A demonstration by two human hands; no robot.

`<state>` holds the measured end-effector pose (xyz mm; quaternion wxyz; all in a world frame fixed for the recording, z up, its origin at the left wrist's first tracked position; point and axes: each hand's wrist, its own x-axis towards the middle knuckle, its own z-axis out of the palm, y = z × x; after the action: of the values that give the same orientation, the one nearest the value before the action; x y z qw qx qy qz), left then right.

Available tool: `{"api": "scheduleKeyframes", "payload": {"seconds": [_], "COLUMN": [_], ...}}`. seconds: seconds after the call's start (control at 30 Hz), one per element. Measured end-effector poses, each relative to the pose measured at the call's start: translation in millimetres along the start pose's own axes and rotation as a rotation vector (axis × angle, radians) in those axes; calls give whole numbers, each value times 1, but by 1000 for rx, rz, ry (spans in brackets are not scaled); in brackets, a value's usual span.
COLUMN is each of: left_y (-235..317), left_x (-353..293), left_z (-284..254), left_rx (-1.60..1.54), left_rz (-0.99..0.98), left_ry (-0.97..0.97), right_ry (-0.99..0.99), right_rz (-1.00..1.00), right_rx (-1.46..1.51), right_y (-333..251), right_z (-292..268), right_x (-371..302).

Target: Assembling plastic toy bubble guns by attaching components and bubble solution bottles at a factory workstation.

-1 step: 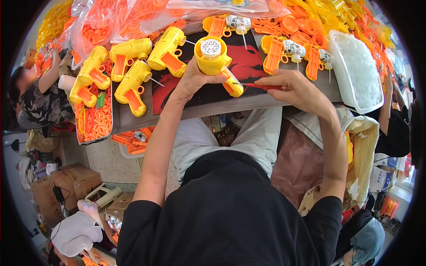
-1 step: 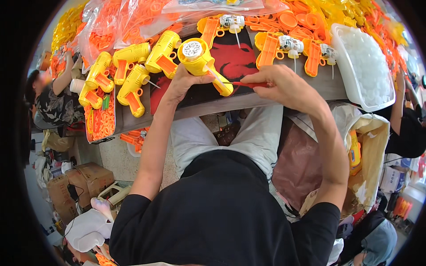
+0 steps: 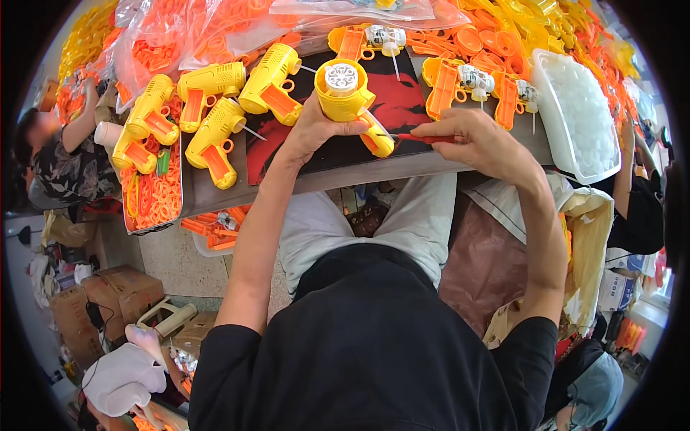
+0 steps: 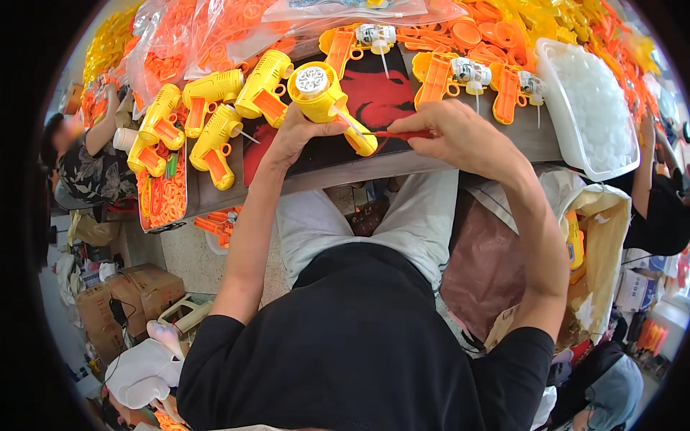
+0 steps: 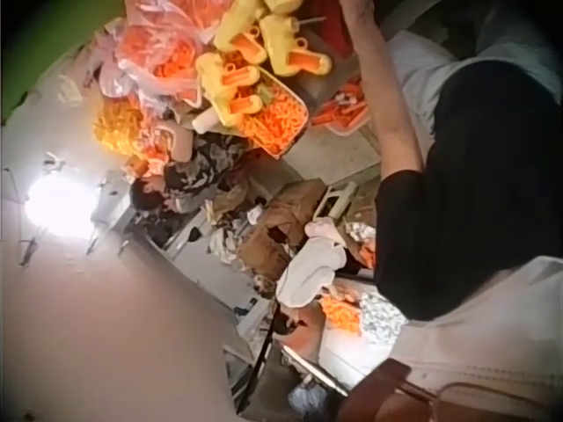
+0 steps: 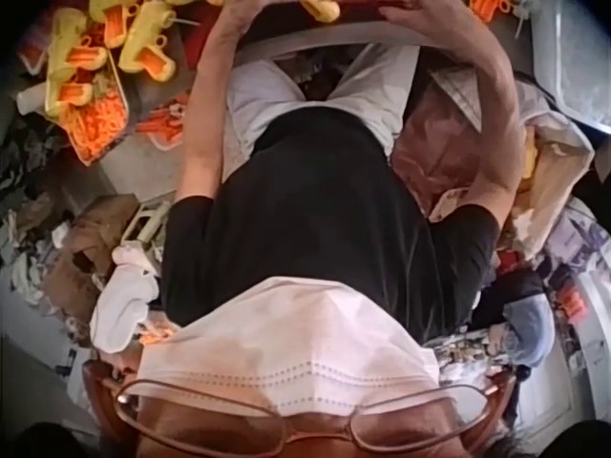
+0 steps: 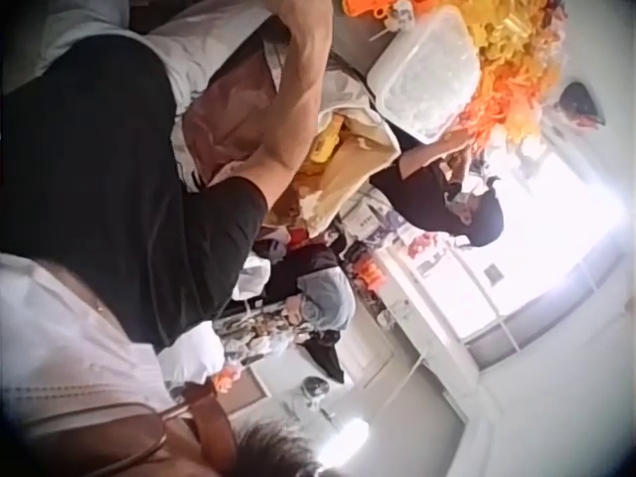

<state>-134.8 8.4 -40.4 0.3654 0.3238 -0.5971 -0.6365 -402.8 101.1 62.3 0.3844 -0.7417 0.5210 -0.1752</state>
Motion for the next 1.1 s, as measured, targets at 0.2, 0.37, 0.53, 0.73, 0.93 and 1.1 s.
{"api": "scheduleKeyframes", "payload": {"seconds": [0.2, 0.37, 0.53, 0.73, 0.93, 1.1], "left_y": [2, -6, -4, -17, -21, -16], "left_x": [3, 6, 0, 6, -29, -16], "left_z": [0, 3, -5, 15, -6, 19], "left_rx": [23, 29, 39, 98, 208, 222], "left_rz": [9, 62, 66, 151, 144, 95], "left_ry": [-14, 24, 72, 146, 187, 195], "right_ry": [229, 426, 860, 1326, 1524, 1394], "right_rz": [-10, 55, 168, 408, 586, 871], "right_rx": [-1352, -562, -301, 146, -533, -664], "right_y": [-73, -51, 6, 53, 147, 140], "right_z": [105, 89, 26, -49, -112, -136], "right_x": [-24, -64, -118, -213, -246, -264]}}
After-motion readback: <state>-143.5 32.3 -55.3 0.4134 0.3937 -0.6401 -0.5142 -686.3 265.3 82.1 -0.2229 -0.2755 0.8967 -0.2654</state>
